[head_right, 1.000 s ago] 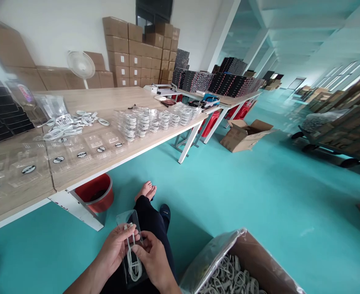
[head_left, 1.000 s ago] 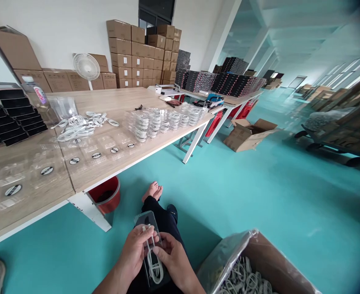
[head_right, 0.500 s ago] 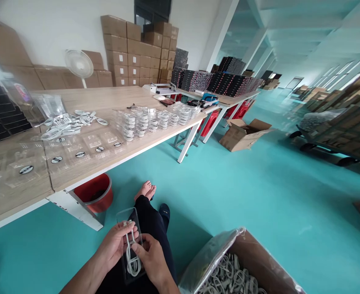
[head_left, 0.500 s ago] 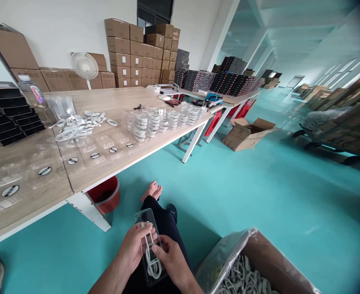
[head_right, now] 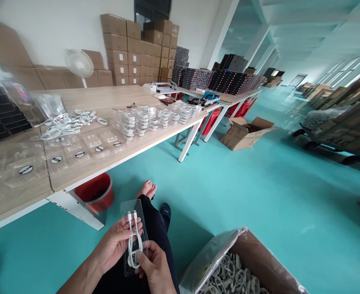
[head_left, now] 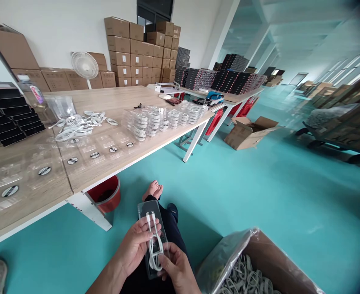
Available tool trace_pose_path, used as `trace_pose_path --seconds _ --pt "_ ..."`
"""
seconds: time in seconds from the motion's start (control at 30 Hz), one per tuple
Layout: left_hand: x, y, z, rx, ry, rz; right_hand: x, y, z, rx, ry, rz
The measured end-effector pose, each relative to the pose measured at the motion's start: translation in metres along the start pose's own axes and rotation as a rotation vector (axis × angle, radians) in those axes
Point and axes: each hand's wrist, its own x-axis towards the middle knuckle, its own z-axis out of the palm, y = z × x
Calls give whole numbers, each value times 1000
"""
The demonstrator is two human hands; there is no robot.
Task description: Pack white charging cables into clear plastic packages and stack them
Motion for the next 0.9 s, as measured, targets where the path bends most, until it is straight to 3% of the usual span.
trace_pose_path --seconds 0.23,0.47,0.6,0.73,0.9 --pt "-1 2 4 -19 48 24 -3 -8 11 -18 55 5" --pt "-11 0 13 -2 -42 131 3 -6 24 147 114 -28" --pt "-19 9 26 9 -9 177 12 -14 28 219 90 -83" --pt "-18 23 34 -3 28 223 23 -13 17 229 150 -107" --pt "-5 40 35 -7 3 316 39 1 -12 -117 314 -180"
